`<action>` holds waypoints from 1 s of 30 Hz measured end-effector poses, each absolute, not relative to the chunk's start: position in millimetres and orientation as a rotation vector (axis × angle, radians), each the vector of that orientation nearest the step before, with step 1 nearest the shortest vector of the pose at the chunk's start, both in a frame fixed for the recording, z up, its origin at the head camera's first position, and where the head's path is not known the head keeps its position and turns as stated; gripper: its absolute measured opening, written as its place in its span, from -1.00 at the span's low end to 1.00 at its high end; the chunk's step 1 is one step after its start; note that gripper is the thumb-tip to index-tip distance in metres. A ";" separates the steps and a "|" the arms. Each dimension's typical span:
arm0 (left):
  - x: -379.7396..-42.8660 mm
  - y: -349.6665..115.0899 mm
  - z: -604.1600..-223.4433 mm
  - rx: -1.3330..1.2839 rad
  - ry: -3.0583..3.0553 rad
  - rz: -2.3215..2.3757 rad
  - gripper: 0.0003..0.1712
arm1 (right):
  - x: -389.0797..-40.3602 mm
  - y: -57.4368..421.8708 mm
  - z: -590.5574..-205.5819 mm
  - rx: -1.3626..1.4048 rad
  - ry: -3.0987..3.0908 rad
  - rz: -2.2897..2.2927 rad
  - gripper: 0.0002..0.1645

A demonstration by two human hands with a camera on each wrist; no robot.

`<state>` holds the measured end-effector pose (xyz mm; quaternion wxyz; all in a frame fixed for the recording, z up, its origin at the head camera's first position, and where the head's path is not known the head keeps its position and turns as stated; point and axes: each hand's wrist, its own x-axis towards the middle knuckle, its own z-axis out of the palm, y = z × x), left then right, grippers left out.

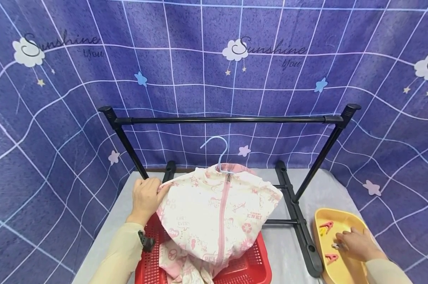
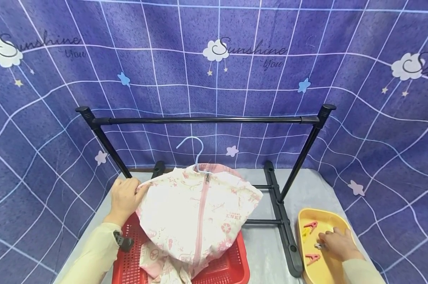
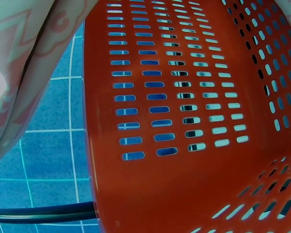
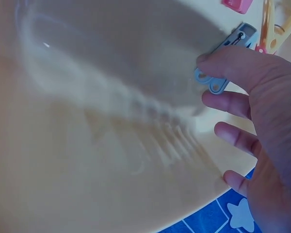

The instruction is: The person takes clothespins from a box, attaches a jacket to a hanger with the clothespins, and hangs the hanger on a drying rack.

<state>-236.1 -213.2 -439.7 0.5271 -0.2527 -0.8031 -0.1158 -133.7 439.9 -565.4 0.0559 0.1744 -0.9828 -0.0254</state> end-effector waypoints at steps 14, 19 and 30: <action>-234.6 -211.8 -438.8 -0.604 -1.927 -0.296 -0.33 | -131.5 440.6 -567.5 0.528 -2.940 -0.057 -0.61; -234.0 -213.1 -440.5 -0.604 -1.946 -0.277 -0.33 | -130.8 440.6 -566.6 0.530 -2.953 -0.057 -0.58; -233.9 -211.4 -438.2 -0.599 -1.918 -0.304 -0.33 | -132.5 446.3 -565.7 0.530 -2.901 -0.027 -0.56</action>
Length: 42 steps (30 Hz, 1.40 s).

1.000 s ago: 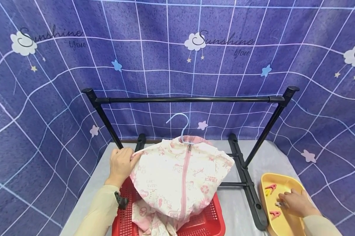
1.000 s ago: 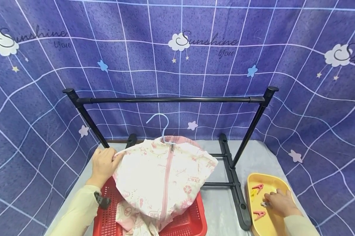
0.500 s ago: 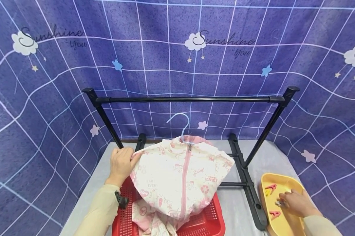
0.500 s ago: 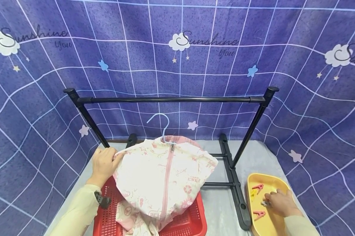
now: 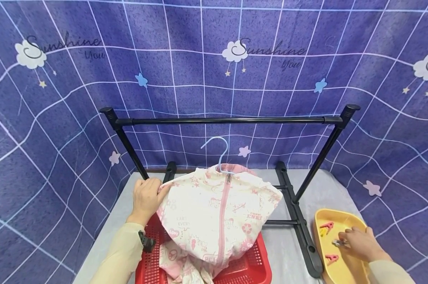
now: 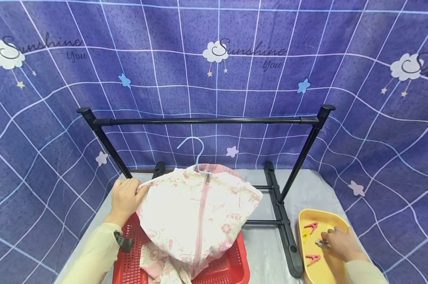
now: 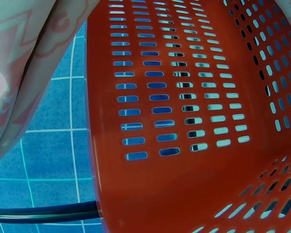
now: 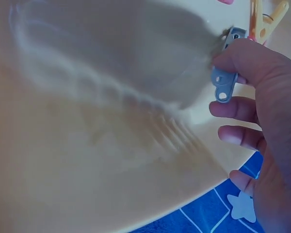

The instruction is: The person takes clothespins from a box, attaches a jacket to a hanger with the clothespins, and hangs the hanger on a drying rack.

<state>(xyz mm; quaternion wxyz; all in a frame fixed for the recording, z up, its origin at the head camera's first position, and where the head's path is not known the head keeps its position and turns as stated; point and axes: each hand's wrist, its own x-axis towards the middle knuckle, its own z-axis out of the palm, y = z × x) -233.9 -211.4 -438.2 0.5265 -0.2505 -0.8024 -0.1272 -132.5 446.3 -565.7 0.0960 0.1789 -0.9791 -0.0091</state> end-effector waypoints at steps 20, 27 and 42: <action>-231.4 -213.8 -441.4 -0.587 -1.963 -0.320 -0.33 | -131.2 450.7 -556.3 0.454 -2.925 -0.063 -0.64; -232.1 -214.4 -441.8 -0.592 -1.969 -0.315 -0.34 | -131.7 450.9 -552.4 0.396 -2.887 -0.070 -0.68; -232.3 -213.2 -440.6 -0.603 -1.936 -0.316 -0.36 | -134.6 448.5 -545.9 0.361 -2.807 -0.088 -0.65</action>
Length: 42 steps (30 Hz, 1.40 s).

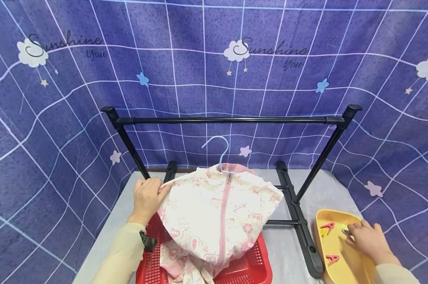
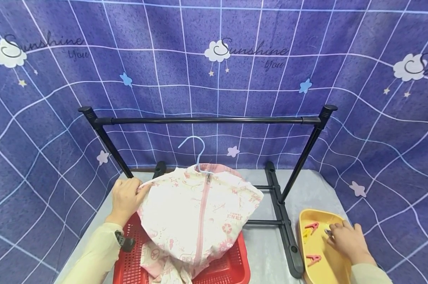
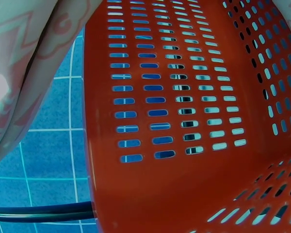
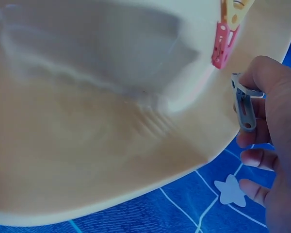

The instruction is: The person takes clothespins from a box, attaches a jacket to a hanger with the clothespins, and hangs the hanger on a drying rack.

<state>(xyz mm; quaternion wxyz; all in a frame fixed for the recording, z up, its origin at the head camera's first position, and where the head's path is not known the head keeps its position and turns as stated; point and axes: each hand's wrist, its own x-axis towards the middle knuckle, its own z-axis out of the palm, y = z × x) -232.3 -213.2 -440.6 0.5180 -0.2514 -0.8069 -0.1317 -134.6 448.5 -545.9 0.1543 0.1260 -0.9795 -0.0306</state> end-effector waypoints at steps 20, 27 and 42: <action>-234.6 -213.8 -443.0 -0.585 -1.934 -0.301 -0.36 | -145.4 432.5 -522.7 0.448 -2.530 -0.041 -0.77; -234.6 -214.5 -443.4 -0.583 -1.952 -0.295 -0.34 | -149.5 425.6 -514.7 0.495 -2.455 -0.024 -0.79; -233.7 -214.0 -443.4 -0.579 -1.965 -0.315 -0.34 | -157.0 400.4 -496.4 0.560 -2.283 0.024 -0.42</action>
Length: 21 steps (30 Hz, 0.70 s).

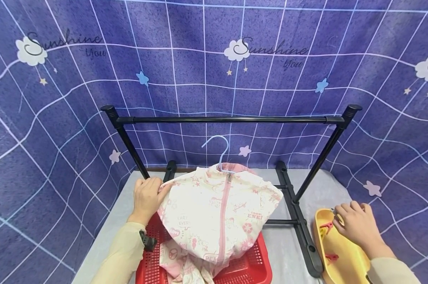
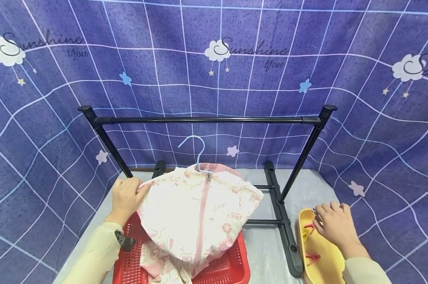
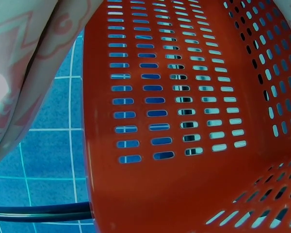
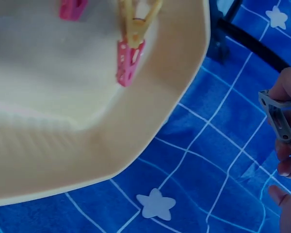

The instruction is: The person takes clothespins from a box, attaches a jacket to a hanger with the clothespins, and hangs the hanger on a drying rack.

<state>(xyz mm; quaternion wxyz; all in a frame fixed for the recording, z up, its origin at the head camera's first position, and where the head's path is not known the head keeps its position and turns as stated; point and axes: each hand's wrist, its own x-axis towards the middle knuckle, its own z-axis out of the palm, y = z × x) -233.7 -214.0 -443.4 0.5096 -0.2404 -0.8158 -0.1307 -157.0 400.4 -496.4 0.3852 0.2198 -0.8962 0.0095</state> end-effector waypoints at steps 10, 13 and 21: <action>-234.0 -214.4 -444.8 -0.575 -1.939 -0.312 -0.35 | -160.0 388.5 -490.2 0.622 -2.204 0.041 -0.43; -234.2 -213.9 -444.4 -0.581 -1.932 -0.305 -0.36 | -160.5 385.4 -487.9 0.640 -2.184 0.046 -0.45; -233.9 -214.7 -444.3 -0.587 -1.942 -0.295 -0.35 | -162.0 378.0 -482.4 0.637 -2.160 0.045 -0.54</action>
